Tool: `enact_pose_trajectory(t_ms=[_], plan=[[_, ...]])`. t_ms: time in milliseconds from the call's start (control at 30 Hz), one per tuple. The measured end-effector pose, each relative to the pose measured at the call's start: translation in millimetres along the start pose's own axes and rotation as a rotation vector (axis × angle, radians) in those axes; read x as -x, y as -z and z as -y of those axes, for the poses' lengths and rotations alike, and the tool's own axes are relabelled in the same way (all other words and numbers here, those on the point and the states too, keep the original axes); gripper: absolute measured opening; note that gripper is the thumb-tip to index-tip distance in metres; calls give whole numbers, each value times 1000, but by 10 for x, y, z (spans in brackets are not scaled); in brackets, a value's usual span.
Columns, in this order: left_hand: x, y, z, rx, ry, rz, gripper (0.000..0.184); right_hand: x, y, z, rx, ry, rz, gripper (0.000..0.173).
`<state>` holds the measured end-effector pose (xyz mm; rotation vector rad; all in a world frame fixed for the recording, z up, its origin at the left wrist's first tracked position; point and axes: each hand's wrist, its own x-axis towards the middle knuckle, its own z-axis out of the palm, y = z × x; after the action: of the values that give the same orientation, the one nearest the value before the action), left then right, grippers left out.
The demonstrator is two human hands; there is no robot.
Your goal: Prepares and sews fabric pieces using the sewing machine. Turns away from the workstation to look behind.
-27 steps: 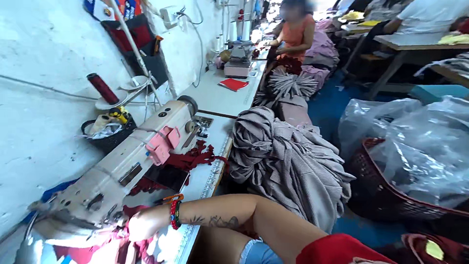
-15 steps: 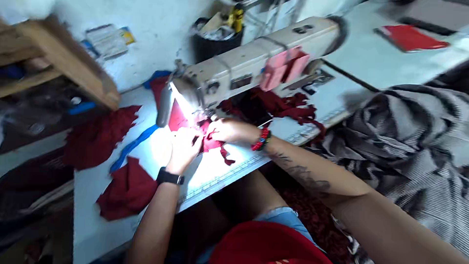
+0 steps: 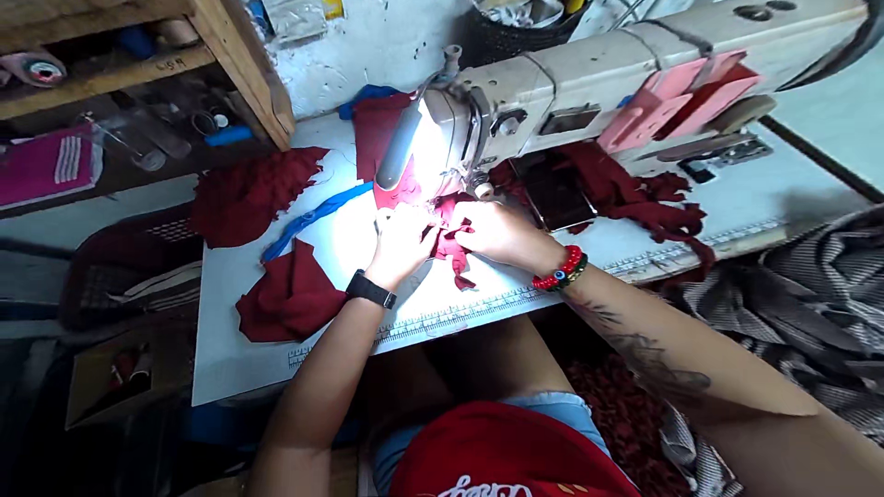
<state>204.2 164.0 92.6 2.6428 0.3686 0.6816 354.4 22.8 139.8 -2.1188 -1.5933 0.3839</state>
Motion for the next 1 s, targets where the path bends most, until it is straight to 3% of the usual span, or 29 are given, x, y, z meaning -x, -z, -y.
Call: enact_pose_trajectory(t_ms=[167,300,400,567,733,833,1000], plan=[[8,-10,-41,-93,-50,20,16,51,95,108,-145,-100,99,35],[21,-47,-73,-171,-151,-17,16,65,-16,91,-52,-130,28,16],[-13,-54,-9,8,-43,11,20,59,25,35,-32,-120,-5,9],[-44,-86,-5,7,0,18,22,55,114,55,-127,-106,49,11],[-29,-84,-11,46,0,2,21,-124,130,-8,-367,-252,187,15],[-25,-82,-16,55,-6,-9,19,-121,82,11,-303,-228,103,23],[-26,-111,-3,21,0,-24,20,173,-143,113,-94,0,-152,8]])
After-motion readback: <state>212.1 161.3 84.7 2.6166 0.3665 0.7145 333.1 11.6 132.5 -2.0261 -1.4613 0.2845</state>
